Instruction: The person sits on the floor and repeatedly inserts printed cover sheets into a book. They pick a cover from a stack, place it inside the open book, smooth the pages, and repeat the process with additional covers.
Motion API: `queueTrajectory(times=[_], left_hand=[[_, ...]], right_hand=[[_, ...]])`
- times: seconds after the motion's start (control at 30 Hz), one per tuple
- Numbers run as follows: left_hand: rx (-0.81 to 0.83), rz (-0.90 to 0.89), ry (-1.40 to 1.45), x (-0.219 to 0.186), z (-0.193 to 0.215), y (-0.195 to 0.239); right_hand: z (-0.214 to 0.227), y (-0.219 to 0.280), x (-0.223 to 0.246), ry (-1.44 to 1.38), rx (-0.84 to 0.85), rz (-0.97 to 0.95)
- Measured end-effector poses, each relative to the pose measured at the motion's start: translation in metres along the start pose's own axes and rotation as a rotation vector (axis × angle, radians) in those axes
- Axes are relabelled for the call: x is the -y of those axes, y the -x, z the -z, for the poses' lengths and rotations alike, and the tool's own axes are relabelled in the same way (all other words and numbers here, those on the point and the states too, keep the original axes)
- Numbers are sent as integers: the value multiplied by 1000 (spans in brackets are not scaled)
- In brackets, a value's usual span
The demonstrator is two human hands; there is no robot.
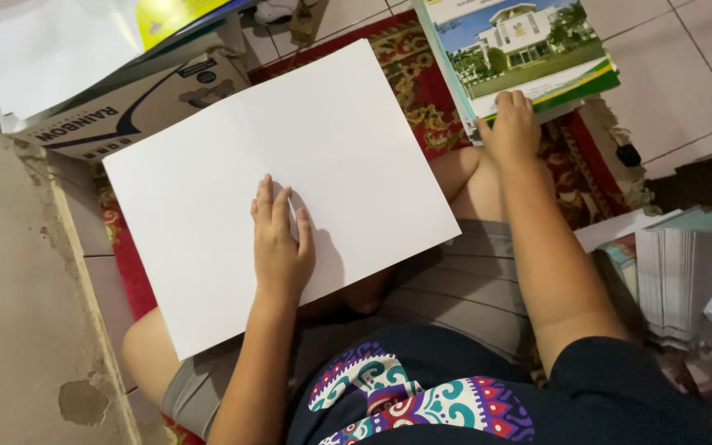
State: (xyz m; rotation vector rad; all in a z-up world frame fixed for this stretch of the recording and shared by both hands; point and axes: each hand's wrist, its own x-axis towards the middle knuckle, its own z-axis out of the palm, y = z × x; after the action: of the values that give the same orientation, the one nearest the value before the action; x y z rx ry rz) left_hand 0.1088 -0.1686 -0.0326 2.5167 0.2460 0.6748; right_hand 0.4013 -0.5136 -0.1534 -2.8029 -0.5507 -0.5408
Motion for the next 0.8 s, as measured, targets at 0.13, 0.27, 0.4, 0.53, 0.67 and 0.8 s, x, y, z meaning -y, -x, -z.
queueTrajectory(times=[0.13,0.27,0.4,0.53,0.67,0.8], left_hand=[[-5,-7,-3,-2,2,-1],[-23,-11,-3,-5,2,-2],[-29,-8,-37,1,-2,2],[-3,29,-21,-5,2,1],[7,37,-21,-3,2,0],[-3,22,-18,-5,3,0]], right_hand=[[-1,2,-6,-17,-12,23],[-2,4,-10,-34,17,44],[-21,7,-26,7,39,28],[-14,10,-29,-28,32,38],[-24,11,-30,22,-29,30],[-31,9,-38,43,-85,-53]])
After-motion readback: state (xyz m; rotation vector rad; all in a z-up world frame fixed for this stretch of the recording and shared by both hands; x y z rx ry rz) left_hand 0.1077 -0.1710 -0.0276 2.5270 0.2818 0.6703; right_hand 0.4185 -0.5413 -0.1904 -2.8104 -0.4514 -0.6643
